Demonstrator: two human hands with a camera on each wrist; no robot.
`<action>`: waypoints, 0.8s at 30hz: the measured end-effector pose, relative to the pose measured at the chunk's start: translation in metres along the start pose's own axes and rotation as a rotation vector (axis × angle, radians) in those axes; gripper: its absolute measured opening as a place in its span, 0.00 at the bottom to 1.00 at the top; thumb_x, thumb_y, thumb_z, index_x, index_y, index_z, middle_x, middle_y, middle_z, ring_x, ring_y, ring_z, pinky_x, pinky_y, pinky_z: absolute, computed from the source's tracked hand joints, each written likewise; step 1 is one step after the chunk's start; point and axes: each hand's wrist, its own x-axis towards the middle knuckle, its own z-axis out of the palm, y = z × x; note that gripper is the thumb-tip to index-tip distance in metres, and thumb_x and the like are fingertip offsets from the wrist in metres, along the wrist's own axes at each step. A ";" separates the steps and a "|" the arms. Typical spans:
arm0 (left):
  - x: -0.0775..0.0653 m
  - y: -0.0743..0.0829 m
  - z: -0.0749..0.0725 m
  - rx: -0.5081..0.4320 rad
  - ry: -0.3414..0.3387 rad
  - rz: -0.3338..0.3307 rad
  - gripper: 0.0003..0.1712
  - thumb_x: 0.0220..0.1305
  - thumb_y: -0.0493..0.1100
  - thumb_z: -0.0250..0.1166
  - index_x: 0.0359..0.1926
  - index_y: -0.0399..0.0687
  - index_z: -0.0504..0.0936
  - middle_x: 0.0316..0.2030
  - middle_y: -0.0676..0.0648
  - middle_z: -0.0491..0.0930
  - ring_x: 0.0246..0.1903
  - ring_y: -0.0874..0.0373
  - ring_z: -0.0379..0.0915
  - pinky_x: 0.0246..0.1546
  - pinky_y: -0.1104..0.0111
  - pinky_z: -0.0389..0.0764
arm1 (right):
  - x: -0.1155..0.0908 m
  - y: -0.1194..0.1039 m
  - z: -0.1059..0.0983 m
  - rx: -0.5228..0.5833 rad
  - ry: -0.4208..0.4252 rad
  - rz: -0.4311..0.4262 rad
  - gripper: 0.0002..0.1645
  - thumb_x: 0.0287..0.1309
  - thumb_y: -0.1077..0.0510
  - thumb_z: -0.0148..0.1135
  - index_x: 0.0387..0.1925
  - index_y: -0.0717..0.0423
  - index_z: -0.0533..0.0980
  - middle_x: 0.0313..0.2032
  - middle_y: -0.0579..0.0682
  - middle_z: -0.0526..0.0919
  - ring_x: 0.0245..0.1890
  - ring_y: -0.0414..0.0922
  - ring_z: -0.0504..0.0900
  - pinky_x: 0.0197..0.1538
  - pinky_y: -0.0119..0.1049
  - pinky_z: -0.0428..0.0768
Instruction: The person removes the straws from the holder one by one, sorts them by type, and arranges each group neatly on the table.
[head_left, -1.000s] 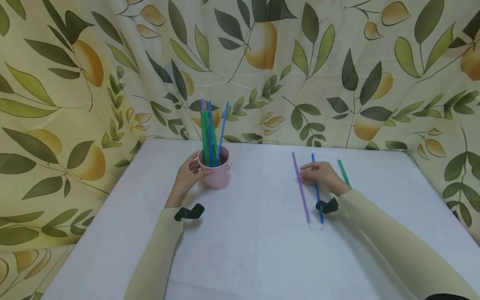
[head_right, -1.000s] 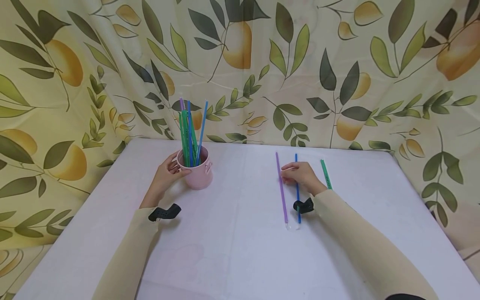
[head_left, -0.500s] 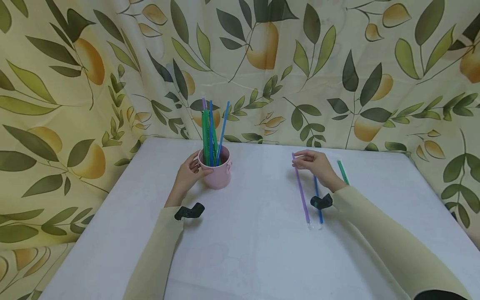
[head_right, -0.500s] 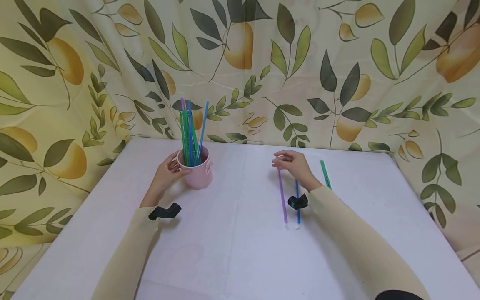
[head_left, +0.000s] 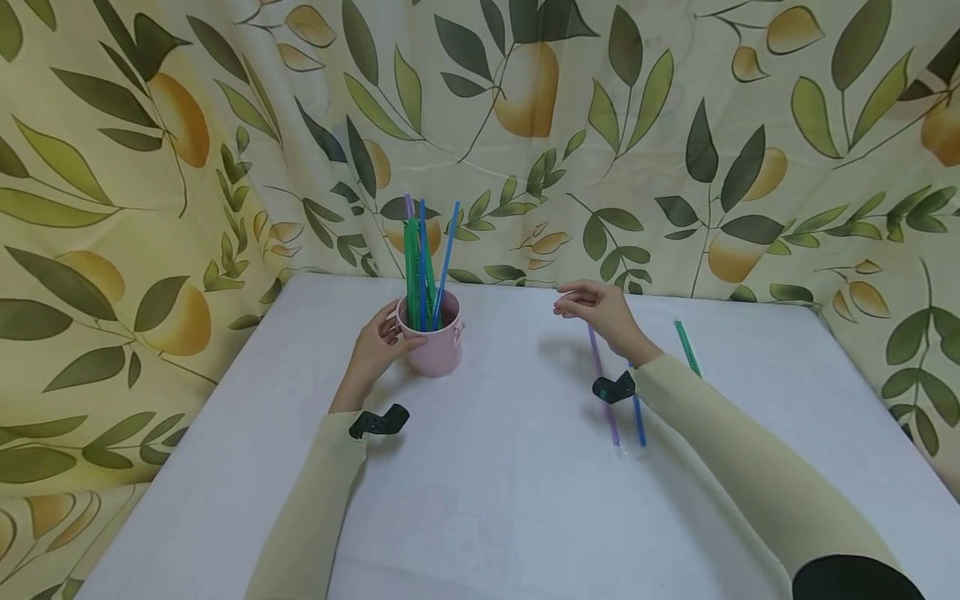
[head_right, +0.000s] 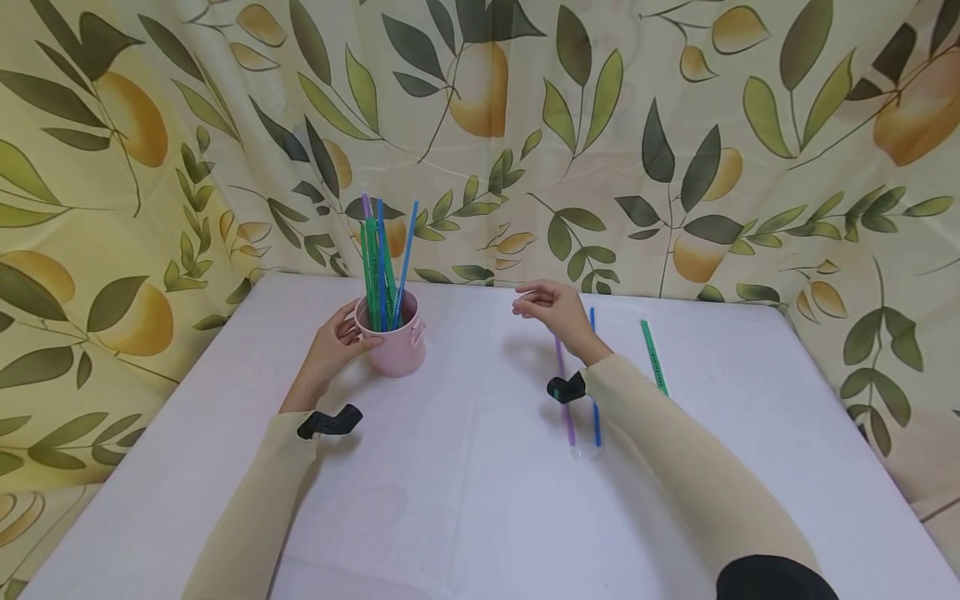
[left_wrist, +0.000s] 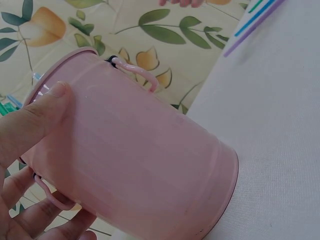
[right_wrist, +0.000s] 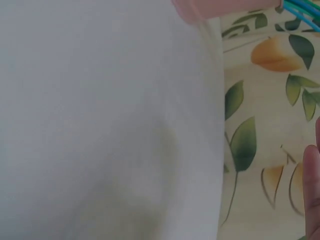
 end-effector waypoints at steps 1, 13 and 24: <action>-0.001 0.000 0.000 0.000 -0.003 0.004 0.47 0.53 0.50 0.71 0.71 0.60 0.56 0.69 0.47 0.61 0.68 0.50 0.58 0.67 0.58 0.66 | 0.003 -0.003 0.003 0.016 -0.004 -0.008 0.22 0.57 0.66 0.61 0.51 0.73 0.72 0.28 0.33 0.84 0.31 0.31 0.84 0.40 0.24 0.83; 0.001 -0.001 0.000 -0.011 -0.005 0.004 0.47 0.53 0.49 0.71 0.71 0.59 0.57 0.69 0.47 0.62 0.68 0.50 0.59 0.67 0.57 0.66 | 0.038 -0.038 0.039 0.013 -0.025 0.013 0.22 0.57 0.62 0.63 0.52 0.68 0.74 0.30 0.38 0.84 0.32 0.34 0.84 0.41 0.24 0.83; 0.001 -0.001 -0.001 -0.012 -0.001 0.026 0.47 0.53 0.49 0.71 0.71 0.57 0.57 0.69 0.46 0.62 0.68 0.49 0.60 0.66 0.57 0.67 | 0.060 -0.072 0.079 0.048 -0.035 0.067 0.18 0.56 0.62 0.64 0.48 0.64 0.77 0.38 0.52 0.86 0.36 0.42 0.86 0.47 0.34 0.84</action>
